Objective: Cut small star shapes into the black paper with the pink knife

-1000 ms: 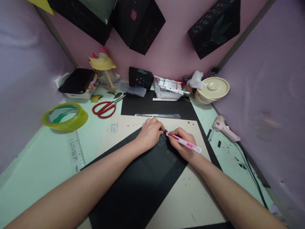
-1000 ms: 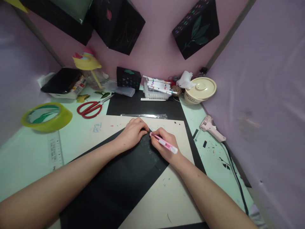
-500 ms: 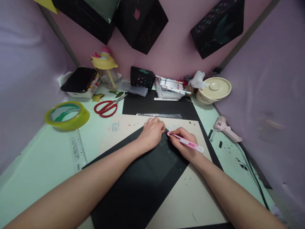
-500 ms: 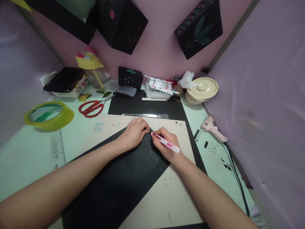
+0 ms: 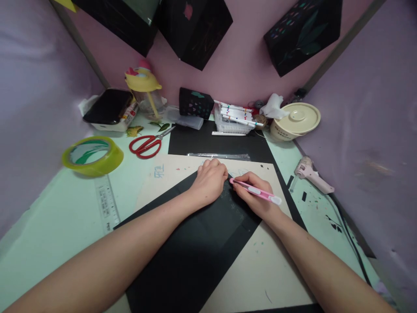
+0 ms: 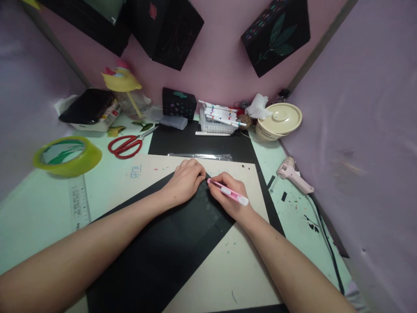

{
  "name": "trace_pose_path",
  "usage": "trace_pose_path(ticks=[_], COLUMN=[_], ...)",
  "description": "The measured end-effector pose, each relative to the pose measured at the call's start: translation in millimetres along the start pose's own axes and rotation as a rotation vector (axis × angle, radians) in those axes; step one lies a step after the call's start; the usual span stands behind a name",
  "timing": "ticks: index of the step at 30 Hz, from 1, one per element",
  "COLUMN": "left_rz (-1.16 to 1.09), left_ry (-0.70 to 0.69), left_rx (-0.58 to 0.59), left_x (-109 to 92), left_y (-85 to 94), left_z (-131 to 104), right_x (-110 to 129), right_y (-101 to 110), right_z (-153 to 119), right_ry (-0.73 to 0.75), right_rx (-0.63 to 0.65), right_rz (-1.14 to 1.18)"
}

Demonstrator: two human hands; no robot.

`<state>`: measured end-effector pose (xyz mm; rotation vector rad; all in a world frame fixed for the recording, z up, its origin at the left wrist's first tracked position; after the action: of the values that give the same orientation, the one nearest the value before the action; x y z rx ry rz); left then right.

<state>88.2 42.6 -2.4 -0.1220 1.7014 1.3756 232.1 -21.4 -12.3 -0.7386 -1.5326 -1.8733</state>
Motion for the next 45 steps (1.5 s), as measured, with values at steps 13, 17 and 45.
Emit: trace_pose_path(ticks=[13,17,45], left_rz=[-0.064,-0.106,-0.156], left_ry=[-0.024,-0.046,-0.055], left_rx=[-0.009,-0.017,-0.026], left_x=[2,6,8], left_y=[3.7,6.4,7.6], left_z=[1,2,1], right_x=[5,13,6], right_y=[8,9,6], right_z=[-2,-4,-1], right_ry=[0.013,0.104,0.074], right_rx=[-0.078,-0.093,-0.082], right_rz=[-0.058,-0.127,-0.100])
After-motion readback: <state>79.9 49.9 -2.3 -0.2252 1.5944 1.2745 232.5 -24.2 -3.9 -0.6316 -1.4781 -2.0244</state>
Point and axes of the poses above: each hand's wrist, its own z-axis towards the middle knuckle, its own y-axis out of the back of the hand, x = y × z, the point moved 4 cm from there along z, towards the middle knuckle, and after that the axes turned 12 degrees about -z, right-handed, at the moved point
